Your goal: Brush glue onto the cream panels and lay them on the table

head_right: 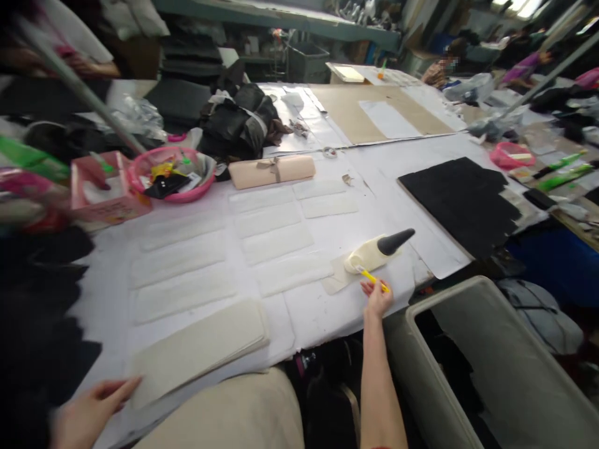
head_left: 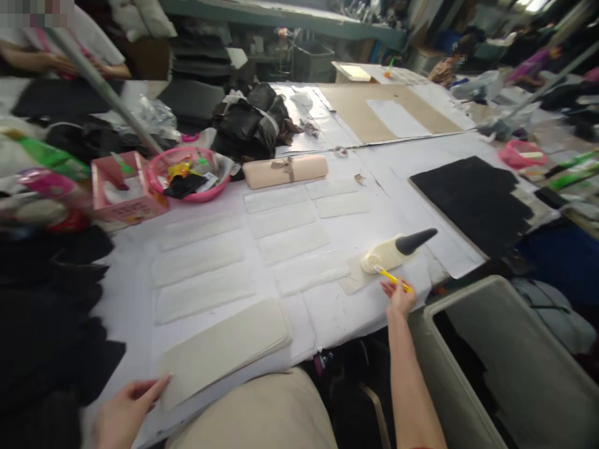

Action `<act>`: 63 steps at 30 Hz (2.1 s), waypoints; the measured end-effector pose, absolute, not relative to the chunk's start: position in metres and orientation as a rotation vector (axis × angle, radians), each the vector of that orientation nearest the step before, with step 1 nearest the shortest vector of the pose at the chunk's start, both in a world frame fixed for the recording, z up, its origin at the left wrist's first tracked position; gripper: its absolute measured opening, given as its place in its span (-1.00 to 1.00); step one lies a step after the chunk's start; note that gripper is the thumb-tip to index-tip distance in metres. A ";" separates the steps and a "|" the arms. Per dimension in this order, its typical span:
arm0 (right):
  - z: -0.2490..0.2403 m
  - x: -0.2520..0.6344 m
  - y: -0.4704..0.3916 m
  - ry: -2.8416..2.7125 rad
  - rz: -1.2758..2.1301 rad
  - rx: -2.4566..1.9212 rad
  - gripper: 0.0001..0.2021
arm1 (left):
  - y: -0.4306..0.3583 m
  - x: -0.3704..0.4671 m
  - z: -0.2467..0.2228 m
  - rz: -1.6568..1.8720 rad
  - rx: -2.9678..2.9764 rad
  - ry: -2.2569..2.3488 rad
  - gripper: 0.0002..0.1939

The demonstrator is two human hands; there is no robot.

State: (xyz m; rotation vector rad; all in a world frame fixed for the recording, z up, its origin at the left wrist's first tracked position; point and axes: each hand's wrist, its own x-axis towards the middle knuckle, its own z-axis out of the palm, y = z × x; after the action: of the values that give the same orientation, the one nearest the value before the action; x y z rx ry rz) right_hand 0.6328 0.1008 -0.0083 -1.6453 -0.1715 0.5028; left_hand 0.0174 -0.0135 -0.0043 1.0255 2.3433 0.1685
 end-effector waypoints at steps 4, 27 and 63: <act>-0.014 0.637 0.075 -0.044 0.466 -1.572 -0.79 | -0.017 0.027 -0.001 0.345 0.858 2.334 -0.49; 0.021 0.289 0.038 -0.438 1.603 -1.127 -0.70 | -0.020 0.027 -0.001 0.731 1.129 1.983 -0.75; 0.028 0.210 0.005 -1.132 1.447 -1.357 -0.66 | -0.017 0.021 -0.014 0.876 0.655 1.699 -0.68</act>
State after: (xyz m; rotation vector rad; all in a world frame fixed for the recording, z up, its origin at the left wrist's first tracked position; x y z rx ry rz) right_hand 0.2101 0.0047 0.0284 -1.3572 -1.1320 1.4474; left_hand 0.0206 -0.0167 -0.0144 0.6553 1.6990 0.8755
